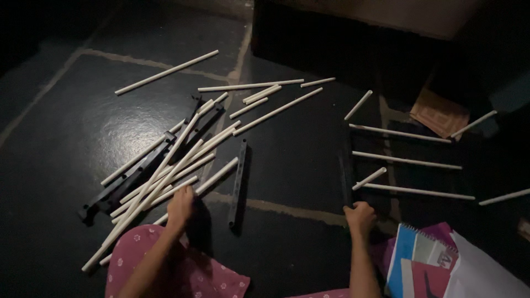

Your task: The person assembles a ladder-style frame by inserting white rods into black side rails. They repeatedly lift the frame to tap the rods into place, then set it down to add more rods and continue assembly.

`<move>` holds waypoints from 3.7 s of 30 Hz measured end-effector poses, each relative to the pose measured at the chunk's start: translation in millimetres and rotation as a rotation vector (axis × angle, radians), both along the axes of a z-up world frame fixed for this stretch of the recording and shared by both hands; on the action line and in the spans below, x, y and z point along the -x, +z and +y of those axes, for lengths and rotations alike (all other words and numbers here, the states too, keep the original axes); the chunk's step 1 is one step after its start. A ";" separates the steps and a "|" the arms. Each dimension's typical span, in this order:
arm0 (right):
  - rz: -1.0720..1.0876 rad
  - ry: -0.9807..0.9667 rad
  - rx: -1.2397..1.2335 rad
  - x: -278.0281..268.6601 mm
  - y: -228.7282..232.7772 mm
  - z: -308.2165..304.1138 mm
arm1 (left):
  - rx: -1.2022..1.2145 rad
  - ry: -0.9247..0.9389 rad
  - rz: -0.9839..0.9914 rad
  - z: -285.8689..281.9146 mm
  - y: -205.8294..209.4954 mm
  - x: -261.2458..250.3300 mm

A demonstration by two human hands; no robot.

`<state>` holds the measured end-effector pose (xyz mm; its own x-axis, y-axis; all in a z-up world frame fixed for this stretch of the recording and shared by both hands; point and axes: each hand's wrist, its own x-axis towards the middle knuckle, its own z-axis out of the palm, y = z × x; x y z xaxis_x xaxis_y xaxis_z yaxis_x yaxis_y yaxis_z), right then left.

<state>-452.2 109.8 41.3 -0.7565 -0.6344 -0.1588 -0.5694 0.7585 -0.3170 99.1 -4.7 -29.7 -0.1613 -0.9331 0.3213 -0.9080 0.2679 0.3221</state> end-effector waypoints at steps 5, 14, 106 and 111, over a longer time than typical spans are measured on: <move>-0.057 -0.056 -0.025 -11.2 5.5 5.2 | 0.041 -0.006 0.208 -31.5 90.0 13.0; -0.413 0.383 0.267 -141.2 130.2 4.8 | -0.347 -0.193 1.043 -33.8 280.9 107.1; 0.221 0.669 0.048 -130.7 44.3 -33.4 | -0.409 -0.181 0.048 -111.0 -5.5 82.5; 0.227 0.696 0.027 -128.7 43.5 -37.4 | -0.527 -0.151 -0.061 -116.8 -6.9 83.6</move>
<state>-323.5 72.4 84.8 -0.1895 -0.9816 -0.0235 -0.9705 0.1909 -0.1476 15.5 -121.5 -36.6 -0.3097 -0.9301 -0.1976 -0.8932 0.2133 0.3959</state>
